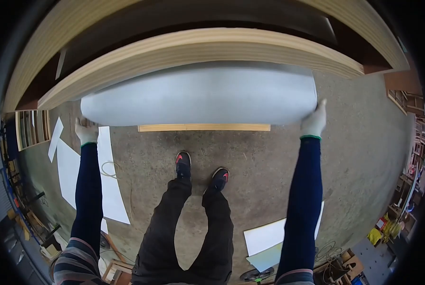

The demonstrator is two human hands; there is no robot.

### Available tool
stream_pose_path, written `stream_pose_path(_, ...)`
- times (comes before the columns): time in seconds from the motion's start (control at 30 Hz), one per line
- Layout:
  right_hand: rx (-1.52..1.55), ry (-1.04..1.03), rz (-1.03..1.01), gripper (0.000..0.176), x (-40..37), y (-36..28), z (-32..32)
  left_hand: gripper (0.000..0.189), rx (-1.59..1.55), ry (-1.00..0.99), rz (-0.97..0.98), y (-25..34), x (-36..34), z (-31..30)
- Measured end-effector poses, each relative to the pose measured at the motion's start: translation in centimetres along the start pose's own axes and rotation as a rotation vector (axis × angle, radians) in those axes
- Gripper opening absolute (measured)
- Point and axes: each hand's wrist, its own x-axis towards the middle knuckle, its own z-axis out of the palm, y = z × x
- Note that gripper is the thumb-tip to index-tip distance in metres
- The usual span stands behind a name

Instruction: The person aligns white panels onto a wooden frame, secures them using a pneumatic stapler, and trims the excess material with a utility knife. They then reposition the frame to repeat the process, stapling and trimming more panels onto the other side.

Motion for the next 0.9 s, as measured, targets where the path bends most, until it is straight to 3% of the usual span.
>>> stream_pose_path(0.03,-0.054,-0.01,-0.086,0.074,-1.0,0.0,2.7,0.067,-0.106,0.109,-0.063,0.7,-2.1,2.6)
stream_pose_path(0.1,-0.159,-0.106,-0.15,0.083,-2.7,0.1,3.4,0.078,-0.014,-0.138,-0.127,1.6,-5.3,3.0)
stream_pose_path(0.13,-0.394,-0.06,-0.136,0.081,-4.2,0.0,3.7,0.079,0.126,-0.332,-0.108,1.4,-5.3,1.7)
stream_pose_path(0.17,-0.637,-0.016,-0.118,0.081,-5.3,-0.1,4.0,0.07,0.17,-0.328,-0.056,-0.1,-5.4,0.8)
stream_pose_path(0.27,-0.626,0.07,0.054,0.082,-6.3,0.2,3.4,0.053,0.174,-0.247,-0.09,-0.9,-7.5,1.9)
stream_pose_path(0.43,-0.64,-0.017,-0.135,0.09,-2.0,3.0,-0.8,0.064,0.411,-0.169,0.05,-1.6,-7.4,2.5)
stream_pose_path(0.53,-0.575,0.055,-0.024,0.093,-6.8,1.4,2.1,0.074,0.13,-0.065,-0.266,0.6,-11.3,4.4)
stream_pose_path(0.6,-0.662,0.045,0.004,0.09,-9.9,1.6,3.0,0.073,0.039,-0.044,-0.337,0.2,-11.7,3.5)
stream_pose_path(0.7,-0.697,-0.162,0.163,0.08,-13.3,1.8,3.0,0.073,-0.083,-0.097,-0.417,1.9,-13.6,2.9)
stream_pose_path(0.77,-0.763,-0.229,0.177,0.077,-16.2,1.1,2.9,0.071,-0.094,-0.247,-0.428,2.4,-14.3,1.9)
stream_pose_path(0.87,-1.423,-0.543,-0.091,0.065,-23.9,-0.8,4.2,0.047,-0.005,-0.23,-0.448,4.4,-18.1,-0.7)
stream_pose_path(0.9,-1.519,-0.581,-0.059,0.064,-26.8,-1.9,4.2,0.043,0.09,-0.318,-0.318,5.2,-20.3,-3.0)
